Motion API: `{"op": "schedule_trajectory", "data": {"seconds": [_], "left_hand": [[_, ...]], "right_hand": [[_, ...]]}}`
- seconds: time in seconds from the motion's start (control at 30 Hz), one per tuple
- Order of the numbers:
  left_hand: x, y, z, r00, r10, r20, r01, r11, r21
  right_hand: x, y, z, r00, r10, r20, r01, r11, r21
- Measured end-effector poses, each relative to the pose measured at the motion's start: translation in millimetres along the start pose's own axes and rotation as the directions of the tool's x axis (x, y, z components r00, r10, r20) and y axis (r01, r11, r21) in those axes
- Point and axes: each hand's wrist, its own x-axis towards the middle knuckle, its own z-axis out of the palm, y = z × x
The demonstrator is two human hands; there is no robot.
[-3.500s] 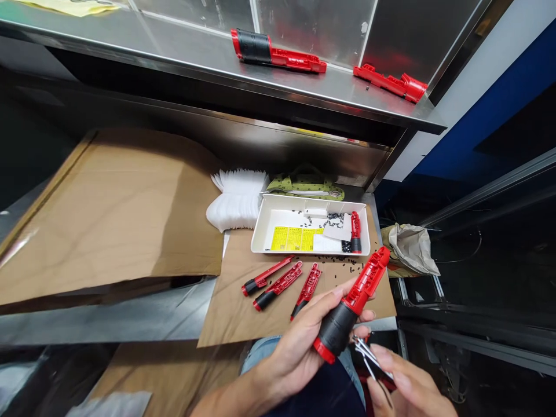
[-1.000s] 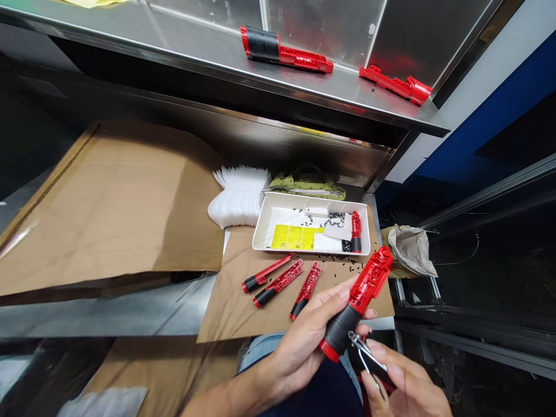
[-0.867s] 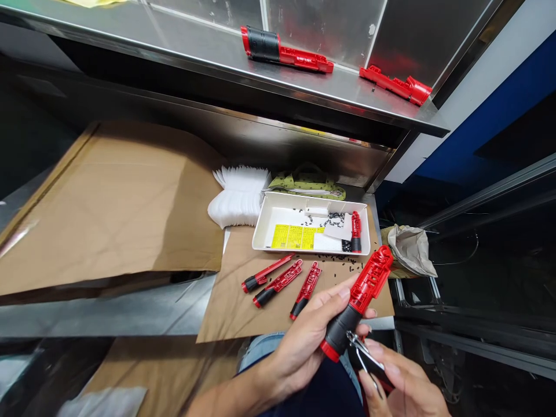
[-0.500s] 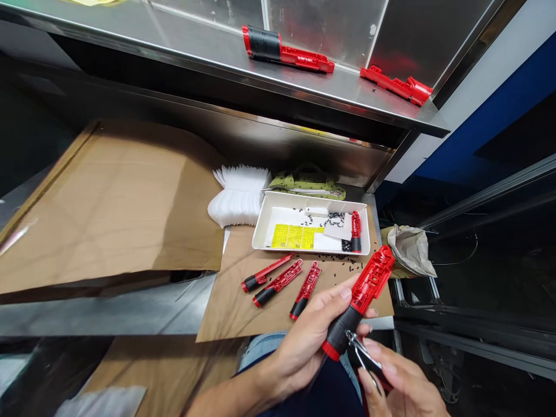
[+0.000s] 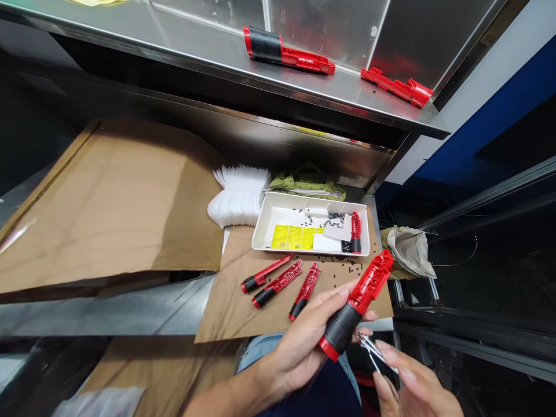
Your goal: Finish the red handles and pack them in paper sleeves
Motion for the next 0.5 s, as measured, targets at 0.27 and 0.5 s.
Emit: {"op": "schedule_trajectory", "data": {"seconds": [0.27, 0.5], "left_hand": [[5, 15, -9.9, 0.988, -0.116, 0.105, 0.144, 0.941, -0.307], [12, 16, -33.1, 0.942, -0.098, 0.322, 0.231, 0.885, -0.405]], "right_hand": [[6, 58, 11, 0.825, 0.517, -0.228, -0.547, 0.832, -0.094], [-8, 149, 66, 0.624, 0.725, 0.289, -0.681, 0.687, -0.252]]}}
